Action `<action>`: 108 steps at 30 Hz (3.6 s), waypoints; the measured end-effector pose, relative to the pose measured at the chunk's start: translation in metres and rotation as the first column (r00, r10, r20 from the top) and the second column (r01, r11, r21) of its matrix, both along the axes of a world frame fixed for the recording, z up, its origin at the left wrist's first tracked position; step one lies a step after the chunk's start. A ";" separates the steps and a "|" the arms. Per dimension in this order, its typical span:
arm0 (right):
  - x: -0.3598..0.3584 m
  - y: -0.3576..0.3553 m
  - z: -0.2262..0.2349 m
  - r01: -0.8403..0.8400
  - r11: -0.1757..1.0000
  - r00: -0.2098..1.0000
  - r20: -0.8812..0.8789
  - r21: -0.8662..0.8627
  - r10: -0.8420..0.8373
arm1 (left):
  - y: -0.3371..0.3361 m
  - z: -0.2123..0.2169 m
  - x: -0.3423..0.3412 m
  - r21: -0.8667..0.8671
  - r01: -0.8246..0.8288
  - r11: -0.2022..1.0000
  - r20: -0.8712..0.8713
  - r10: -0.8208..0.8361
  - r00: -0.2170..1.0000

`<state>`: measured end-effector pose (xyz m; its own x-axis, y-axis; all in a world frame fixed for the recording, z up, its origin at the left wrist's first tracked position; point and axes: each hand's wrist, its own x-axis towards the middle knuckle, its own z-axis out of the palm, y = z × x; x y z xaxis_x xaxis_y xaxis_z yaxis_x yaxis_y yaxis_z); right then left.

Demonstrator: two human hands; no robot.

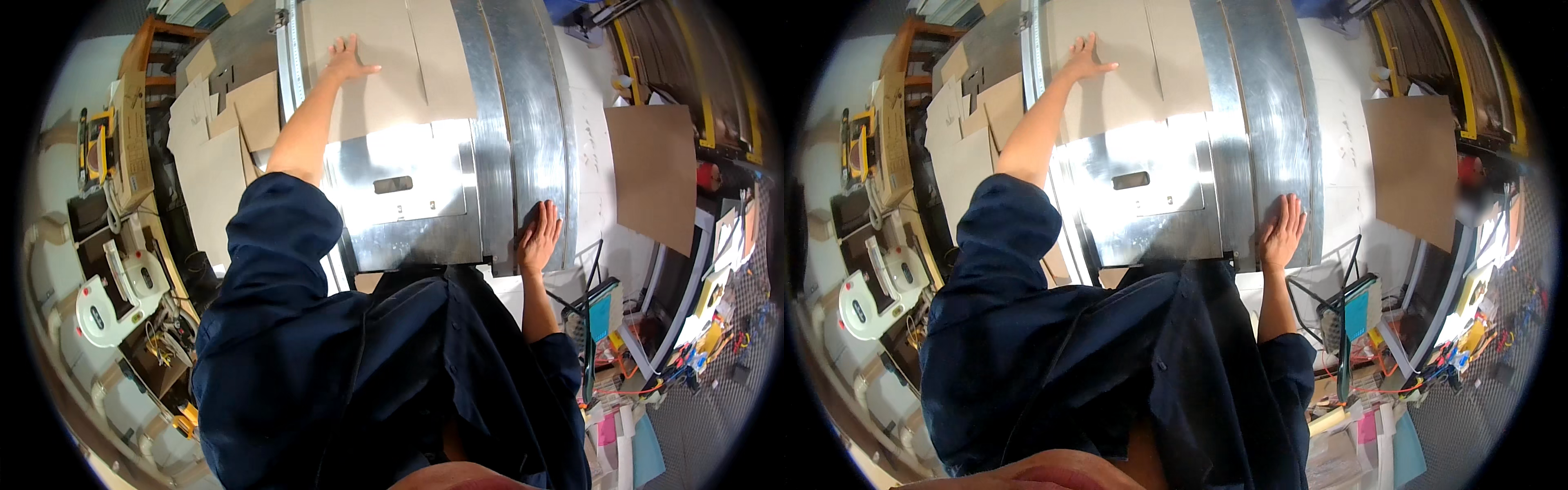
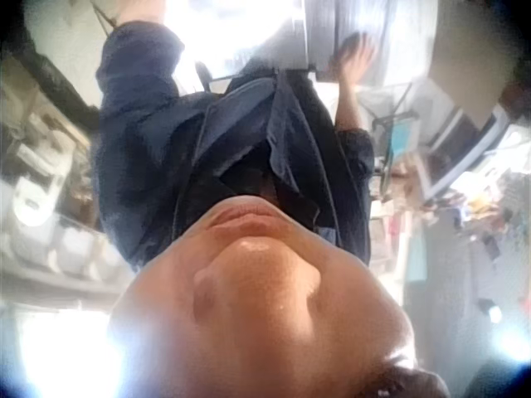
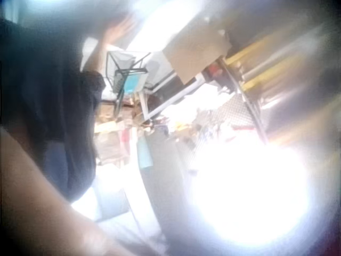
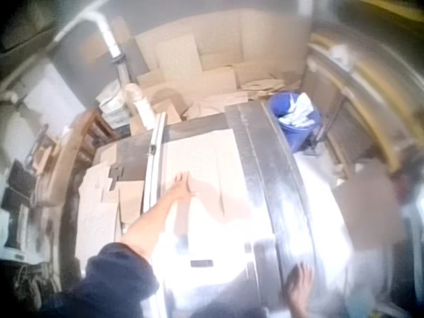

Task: The person cuts rectangular cardboard pieces using a table saw and a metal ruler. They then apply white glue to the edges of the cut pieces with a brush and assemble them into a box-like structure. Finally, they use a staple gun to fasten the glued joints together.

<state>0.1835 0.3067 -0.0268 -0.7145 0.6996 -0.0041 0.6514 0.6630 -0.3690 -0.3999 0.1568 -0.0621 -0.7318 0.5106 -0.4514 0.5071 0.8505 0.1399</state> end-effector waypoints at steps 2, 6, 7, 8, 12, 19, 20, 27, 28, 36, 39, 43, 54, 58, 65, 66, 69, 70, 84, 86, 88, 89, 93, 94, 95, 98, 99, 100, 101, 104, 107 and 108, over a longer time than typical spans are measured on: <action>0.000 0.001 0.000 -0.006 1.000 1.000 -0.018 0.016 0.007 | 0.013 -0.005 -0.030 -0.022 0.033 0.999 -0.014 -0.033 0.999; -0.003 0.001 0.001 0.007 1.000 0.998 0.066 0.002 -0.007 | 0.031 -0.015 -0.081 0.004 0.091 0.996 -0.049 -0.091 0.995; -0.003 0.001 0.000 0.007 1.000 0.999 0.040 0.018 -0.008 | 0.036 -0.020 -0.091 0.008 0.087 0.996 -0.043 -0.087 0.995; -0.004 0.001 0.000 0.009 1.000 0.999 0.048 0.018 -0.010 | 0.039 -0.024 -0.102 0.019 0.088 0.996 -0.040 -0.087 0.995; -0.005 0.001 -0.001 -0.003 0.999 0.999 0.046 0.054 0.000 | 0.054 -0.028 -0.140 0.002 0.081 0.997 -0.113 -0.080 0.990; -0.003 0.002 -0.003 0.005 0.999 0.998 0.063 0.039 -0.007 | 0.015 0.048 -0.088 0.098 0.336 0.937 0.044 -0.341 0.939; -0.004 0.001 -0.003 0.005 0.999 0.998 0.069 0.039 -0.008 | 0.003 0.060 -0.072 0.080 0.417 0.905 0.055 -0.422 0.905; -0.001 0.000 -0.004 -0.008 0.999 0.997 0.071 0.047 0.005 | -0.043 0.059 -0.019 0.057 0.557 0.829 -0.183 -0.540 0.822; -0.001 0.000 -0.004 -0.009 0.999 0.998 0.059 0.040 0.007 | -0.043 0.054 -0.021 0.041 0.609 0.792 -0.277 -0.577 0.768; 0.000 -0.003 0.000 -0.053 0.998 0.998 -0.030 0.042 0.054 | -0.056 0.144 -0.032 -0.132 0.494 0.860 -0.755 -0.410 0.512; 0.004 -0.004 0.000 -0.055 0.997 0.998 -0.024 0.057 0.057 | -0.092 0.220 0.010 0.697 -0.239 0.676 -0.082 0.407 0.910; 0.007 -0.006 -0.003 -0.079 0.993 0.992 -0.096 0.084 0.087 | -0.172 0.279 0.165 0.664 0.387 0.640 -0.712 0.381 0.590; 0.109 -0.006 0.027 -0.351 0.092 0.532 -0.279 -0.932 -0.799 | -0.149 0.154 0.550 0.722 0.558 0.409 -0.423 -0.378 0.824; 0.171 -0.025 0.018 0.169 -0.037 0.717 0.148 -0.985 -0.682 | -0.138 0.087 0.584 0.617 0.616 0.491 -0.233 -0.633 0.738; 0.192 -0.075 0.008 0.338 0.721 0.826 -0.176 -0.605 -0.536 | -0.228 0.052 0.437 0.700 -0.305 0.646 0.067 0.366 0.928; 0.187 -0.094 0.015 0.367 0.854 0.847 -0.247 -0.369 -0.471 | -0.256 0.049 0.390 0.748 0.013 0.664 -0.361 0.389 0.847; 0.155 -0.179 0.042 0.172 0.942 0.914 -0.310 -0.287 -0.261 | -0.319 0.038 0.305 0.498 -0.036 0.866 -0.386 0.259 0.886; 0.138 -0.218 0.046 0.074 0.890 0.952 -0.235 -0.451 -0.198 | -0.321 0.031 0.290 0.576 0.035 0.817 -0.356 0.212 0.910; 0.013 -0.461 0.028 0.099 0.513 0.978 0.179 -0.852 0.109 | -0.322 0.038 0.257 0.480 0.147 0.865 -0.320 0.016 0.947; 0.012 -0.465 0.026 0.076 0.530 0.992 0.120 -0.845 0.049 | -0.322 0.038 0.256 0.470 0.158 0.868 -0.331 0.008 0.944; 0.012 -0.467 0.024 0.076 0.539 0.993 0.110 -0.839 0.031 | -0.322 0.039 0.256 0.482 0.177 0.858 -0.342 -0.002 0.940; 0.013 -0.468 0.024 0.082 0.540 0.993 0.113 -0.838 0.024 | -0.324 0.039 0.258 0.481 0.179 0.858 -0.337 -0.008 0.942; 0.012 -0.464 0.018 0.089 0.515 0.990 0.133 -0.852 0.050 | -0.324 0.037 0.255 0.470 0.191 0.862 -0.352 -0.015 0.936; 0.013 -0.464 0.017 0.088 0.508 0.991 0.128 -0.857 0.044 | -0.324 0.035 0.255 0.463 0.192 0.865 -0.355 -0.017 0.935; 0.012 -0.463 0.016 0.079 0.507 0.993 0.113 -0.859 0.037 | -0.324 0.034 0.255 0.467 0.192 0.863 -0.352 -0.018 0.936; 0.013 -0.463 0.014 0.073 0.497 0.993 0.107 -0.865 0.042 | -0.326 0.032 0.255 0.465 0.197 0.863 -0.356 -0.022 0.934; 0.013 -0.463 0.014 0.068 0.498 0.994 0.102 -0.864 0.041 | -0.326 0.032 0.254 0.457 0.203 0.866 -0.363 -0.026 0.932; 0.014 -0.463 0.014 0.079 0.490 0.992 0.116 -0.868 0.044 | -0.326 0.031 0.254 0.450 0.207 0.869 -0.367 -0.031 0.930; 0.014 -0.463 0.014 0.080 0.488 0.992 0.115 -0.869 0.043 | -0.326 0.031 0.254 0.456 0.211 0.865 -0.372 -0.031 0.928; 0.015 -0.462 0.015 0.091 0.463 0.990 0.130 -0.881 0.052 | -0.325 0.032 0.253 0.461 0.217 0.860 -0.375 -0.032 0.926; 0.015 -0.461 0.015 0.087 0.471 0.990 0.130 -0.878 0.058 | -0.326 0.034 0.253 0.441 0.217 0.871 -0.364 -0.047 0.930; 0.015 -0.461 0.015 0.081 0.482 0.990 0.125 -0.872 0.059 | -0.326 0.035 0.253 0.440 0.221 0.870 -0.368 -0.050 0.929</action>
<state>0.1983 -0.1544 -0.0123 -0.6502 0.2911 -0.7018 0.7404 0.0356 -0.6712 -0.1469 -0.1690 -0.0276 -0.7011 0.7021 0.1244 0.7007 0.6461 0.3026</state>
